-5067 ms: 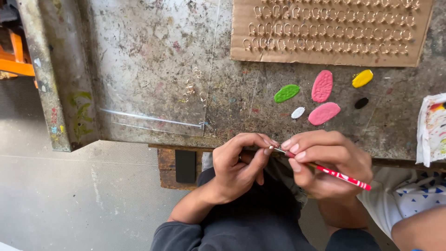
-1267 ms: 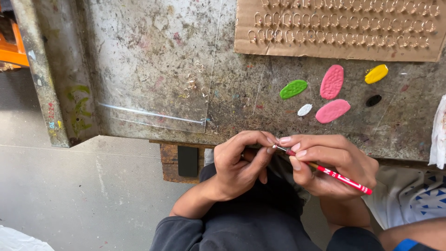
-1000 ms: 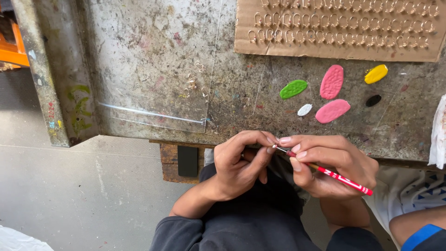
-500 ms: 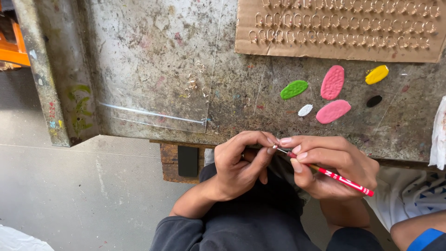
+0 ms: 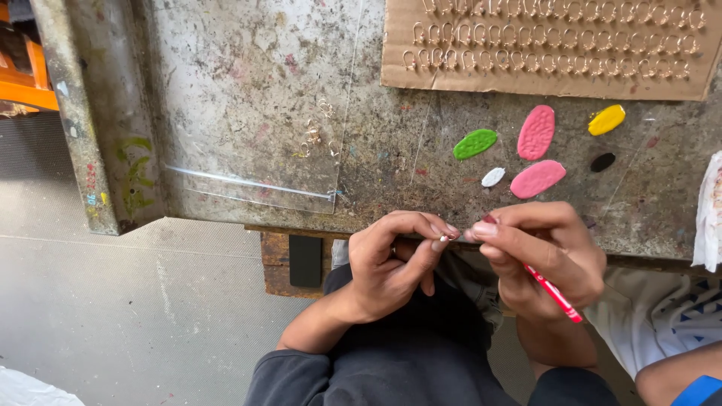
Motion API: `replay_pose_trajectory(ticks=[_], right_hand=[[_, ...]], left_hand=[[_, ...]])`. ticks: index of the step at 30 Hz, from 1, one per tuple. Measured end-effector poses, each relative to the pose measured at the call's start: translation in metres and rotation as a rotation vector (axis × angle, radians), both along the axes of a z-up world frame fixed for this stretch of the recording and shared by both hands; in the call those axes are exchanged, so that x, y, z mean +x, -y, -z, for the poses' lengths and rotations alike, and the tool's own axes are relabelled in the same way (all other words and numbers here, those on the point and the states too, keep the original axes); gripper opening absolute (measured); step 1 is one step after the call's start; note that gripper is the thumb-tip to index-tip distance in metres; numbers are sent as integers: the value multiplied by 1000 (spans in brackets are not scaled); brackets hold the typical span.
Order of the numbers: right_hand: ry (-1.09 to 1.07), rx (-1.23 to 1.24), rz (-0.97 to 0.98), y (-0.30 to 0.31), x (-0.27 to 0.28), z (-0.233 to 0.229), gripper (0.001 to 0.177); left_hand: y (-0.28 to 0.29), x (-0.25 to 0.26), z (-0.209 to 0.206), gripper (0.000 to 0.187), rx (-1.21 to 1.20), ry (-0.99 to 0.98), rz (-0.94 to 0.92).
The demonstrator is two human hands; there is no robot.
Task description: Painting small decorative details on jewelry components using a fine brush and repositioning them on a workbench.
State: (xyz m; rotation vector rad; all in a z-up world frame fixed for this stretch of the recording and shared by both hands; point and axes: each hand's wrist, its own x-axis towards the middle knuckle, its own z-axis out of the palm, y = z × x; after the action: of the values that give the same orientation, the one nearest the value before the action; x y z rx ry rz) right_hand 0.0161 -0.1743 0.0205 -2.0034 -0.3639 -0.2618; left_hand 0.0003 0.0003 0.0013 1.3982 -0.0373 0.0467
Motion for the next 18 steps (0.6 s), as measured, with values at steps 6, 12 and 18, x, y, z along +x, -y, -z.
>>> replay_pose_trajectory(ticks=[6, 12, 18], right_hand=[[20, -96, -94, -5, 8, -6, 6], [178, 30, -162, -10, 22, 0, 5], [197, 40, -186, -7, 23, 0, 16]], left_hand=[[-1, -3, 7, 3, -4, 44, -4], [-2, 0, 18, 8, -167, 166, 7], [-6, 0, 12, 8, -215, 161, 84]])
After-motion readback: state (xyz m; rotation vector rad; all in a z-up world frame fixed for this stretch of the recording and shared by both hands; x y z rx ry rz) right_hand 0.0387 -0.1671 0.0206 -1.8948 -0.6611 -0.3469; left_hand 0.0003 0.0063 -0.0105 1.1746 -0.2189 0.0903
